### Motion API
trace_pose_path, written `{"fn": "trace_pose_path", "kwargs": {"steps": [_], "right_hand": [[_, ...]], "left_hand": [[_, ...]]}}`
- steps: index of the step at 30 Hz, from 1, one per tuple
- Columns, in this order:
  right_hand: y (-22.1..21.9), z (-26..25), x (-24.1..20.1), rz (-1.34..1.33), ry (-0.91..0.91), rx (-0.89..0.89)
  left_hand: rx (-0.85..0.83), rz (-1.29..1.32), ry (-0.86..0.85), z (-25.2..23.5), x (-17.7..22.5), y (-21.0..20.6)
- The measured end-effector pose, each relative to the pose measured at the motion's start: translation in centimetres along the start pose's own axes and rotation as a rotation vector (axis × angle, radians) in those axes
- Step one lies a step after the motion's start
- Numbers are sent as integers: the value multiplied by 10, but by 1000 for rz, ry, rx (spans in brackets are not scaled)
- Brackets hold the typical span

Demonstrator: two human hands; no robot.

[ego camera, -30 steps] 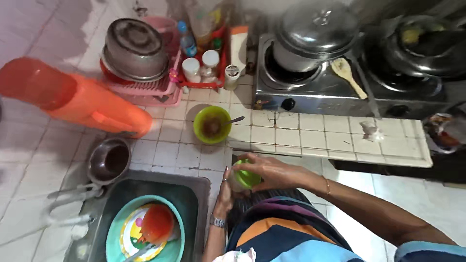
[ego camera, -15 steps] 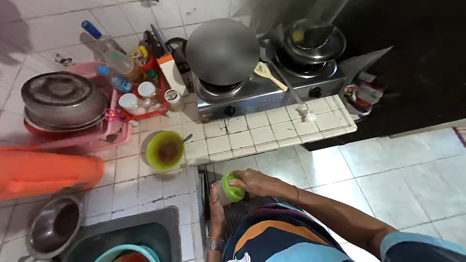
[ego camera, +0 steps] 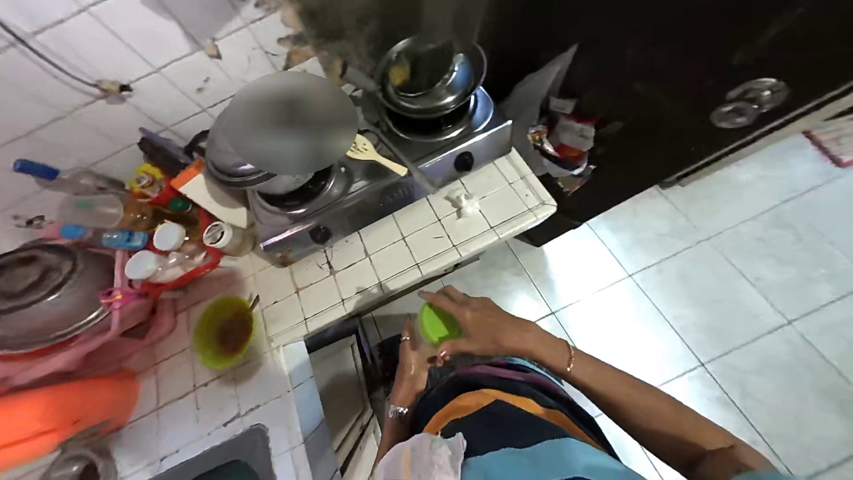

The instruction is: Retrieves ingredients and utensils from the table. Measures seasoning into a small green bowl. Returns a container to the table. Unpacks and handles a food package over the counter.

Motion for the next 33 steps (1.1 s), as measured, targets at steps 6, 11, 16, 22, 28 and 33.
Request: {"fn": "trace_pose_path", "kwargs": {"steps": [6, 11, 16, 22, 28, 33], "right_hand": [[-14, 50, 26, 21, -165, 408], [-40, 73, 22, -10, -414, 711], [-64, 68, 19, -63, -624, 841], [-68, 94, 30, -228, -637, 905], [-52, 152, 76, -189, -619, 1042], [-27, 224, 127, -225, -643, 1092]], "left_hand": [[-218, -77, 105, -25, 7, -49], [-359, -196, 271, -39, -2, -71], [-353, -246, 297, -36, -22, -66], [-430, -341, 275, -42, -23, -88], [-581, -642, 405, -44, -37, -160], [-796, -690, 338, -60, -64, -222]]}}
Point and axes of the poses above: each hand's wrist, its own z-axis away from the middle knuckle, its own y-axis out of the back of the hand, x = y × z, the point moved 2 cm from there along -z, towards the middle knuckle
